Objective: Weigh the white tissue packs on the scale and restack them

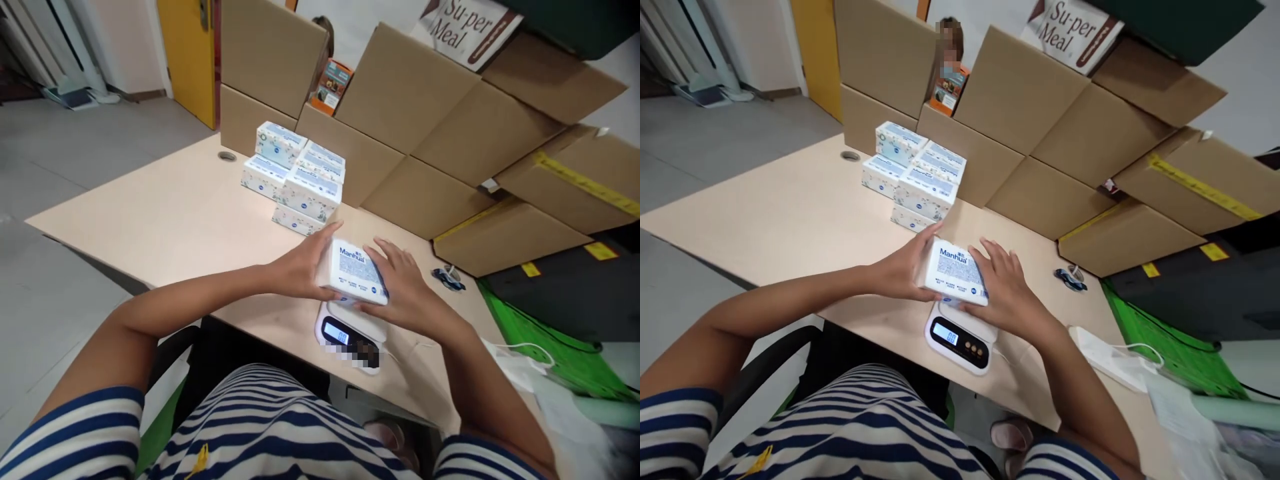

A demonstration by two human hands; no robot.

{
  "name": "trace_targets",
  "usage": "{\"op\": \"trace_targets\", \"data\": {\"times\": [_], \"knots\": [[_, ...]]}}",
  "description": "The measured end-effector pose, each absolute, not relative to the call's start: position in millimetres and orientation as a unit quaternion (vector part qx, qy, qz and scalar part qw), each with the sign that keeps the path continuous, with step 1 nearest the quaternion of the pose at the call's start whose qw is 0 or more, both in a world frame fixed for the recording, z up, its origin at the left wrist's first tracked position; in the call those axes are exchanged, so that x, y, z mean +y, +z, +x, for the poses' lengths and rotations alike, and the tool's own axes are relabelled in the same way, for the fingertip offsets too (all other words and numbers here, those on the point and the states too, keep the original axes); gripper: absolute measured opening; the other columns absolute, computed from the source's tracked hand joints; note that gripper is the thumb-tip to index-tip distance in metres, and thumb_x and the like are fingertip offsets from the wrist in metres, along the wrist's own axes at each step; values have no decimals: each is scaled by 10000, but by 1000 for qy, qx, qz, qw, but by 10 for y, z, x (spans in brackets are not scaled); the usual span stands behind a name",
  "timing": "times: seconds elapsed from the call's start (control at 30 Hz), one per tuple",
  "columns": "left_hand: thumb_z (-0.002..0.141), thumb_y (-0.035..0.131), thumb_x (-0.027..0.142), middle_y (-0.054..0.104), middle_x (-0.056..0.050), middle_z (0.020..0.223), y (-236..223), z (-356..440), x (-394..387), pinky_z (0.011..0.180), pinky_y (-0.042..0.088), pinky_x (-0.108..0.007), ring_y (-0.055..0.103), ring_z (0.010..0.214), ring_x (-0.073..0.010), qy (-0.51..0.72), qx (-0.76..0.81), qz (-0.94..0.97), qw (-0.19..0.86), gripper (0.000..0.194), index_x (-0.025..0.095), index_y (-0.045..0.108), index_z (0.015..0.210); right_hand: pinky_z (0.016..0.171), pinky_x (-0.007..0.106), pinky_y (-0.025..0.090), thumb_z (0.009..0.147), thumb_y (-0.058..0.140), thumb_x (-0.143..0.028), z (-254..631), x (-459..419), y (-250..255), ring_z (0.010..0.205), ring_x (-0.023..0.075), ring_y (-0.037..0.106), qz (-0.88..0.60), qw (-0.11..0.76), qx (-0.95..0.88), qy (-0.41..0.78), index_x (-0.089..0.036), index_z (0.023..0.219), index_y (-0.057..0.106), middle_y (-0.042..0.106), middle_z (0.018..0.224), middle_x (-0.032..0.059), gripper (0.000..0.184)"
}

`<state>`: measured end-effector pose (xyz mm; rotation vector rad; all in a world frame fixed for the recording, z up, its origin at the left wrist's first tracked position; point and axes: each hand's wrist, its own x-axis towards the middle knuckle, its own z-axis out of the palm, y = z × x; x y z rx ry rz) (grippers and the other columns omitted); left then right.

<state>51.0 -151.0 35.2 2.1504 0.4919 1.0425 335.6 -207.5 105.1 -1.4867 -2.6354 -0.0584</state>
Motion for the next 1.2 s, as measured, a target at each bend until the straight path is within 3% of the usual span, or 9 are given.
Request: {"op": "trace_targets", "data": {"times": [0.13,0.23,0.33,0.43,0.6,0.77,0.9,0.97,1.2], "knots": [[735,867,844,313,-158,1816,630,-227,-1604,1370,364,-667,368,1671,-462,476,246,813,229,1384,393,83,1783,1245,728,464,922,655,-730,2553,-1763,1631,1518,484,554,-332,48,-941,-37,-292,1784,191,538,1686,212,1072],[696,872,873,334,-134,1810,794,-804,-1447,1412,268,-665,281,1715,-461,533,357,761,98,1369,402,148,1759,1304,737,353,934,658,-668,1791,-1255,2070,1579,498,465,-291,55,-946,-134,-277,1766,287,460,1749,184,992],[822,805,806,194,-142,1880,775,-1291,-1171,1446,168,-618,132,1771,-416,544,542,640,25,1277,354,93,1782,1355,695,306,870,753,-691,1092,-480,2274,1638,473,374,-313,79,-930,-174,-313,1805,151,388,1801,121,1175],[964,677,659,49,-216,1905,533,-1617,-980,1433,126,-656,55,1782,-423,403,739,533,90,1173,185,17,1810,1369,592,352,875,779,-612,664,291,2193,1628,406,403,-380,75,-908,-159,-268,1813,123,412,1788,140,1196],[1068,429,552,58,-272,1886,71,-1903,-978,1423,47,-674,-12,1783,-426,197,836,499,115,955,15,119,1795,1304,533,398,901,801,-543,509,862,1793,1592,427,464,-491,-64,-863,-105,-133,1801,112,372,1779,285,1206],[1107,259,563,132,-209,1893,-57,-1958,-985,1419,37,-680,72,1786,-399,123,823,546,94,826,103,282,1793,1233,533,441,904,781,-561,515,884,1510,1531,433,510,-496,-124,-849,-134,-169,1753,288,468,1720,278,1057],[1106,238,578,115,-201,1896,-67,-1948,-957,1424,44,-662,78,1787,-390,117,822,549,96,841,106,260,1802,1270,580,376,942,724,-527,500,915,1434,1517,460,517,-515,-160,-824,-173,-59,1644,439,528,1647,331,890],[1106,243,575,115,-198,1896,-70,-1947,-956,1423,45,-664,78,1787,-387,118,822,549,96,838,108,262,1801,1241,559,414,953,722,-530,494,946,1428,1456,457,582,-529,-177,-810,-180,-20,1602,487,608,1561,339,858],[1112,247,571,105,-212,1895,-63,-1958,-977,1424,42,-660,71,1787,-396,118,821,550,100,836,95,261,1799,1128,509,527,926,779,-556,501,985,1461,1344,428,681,-546,-201,-790,-192,-75,1556,574,699,1482,290,819]]}}
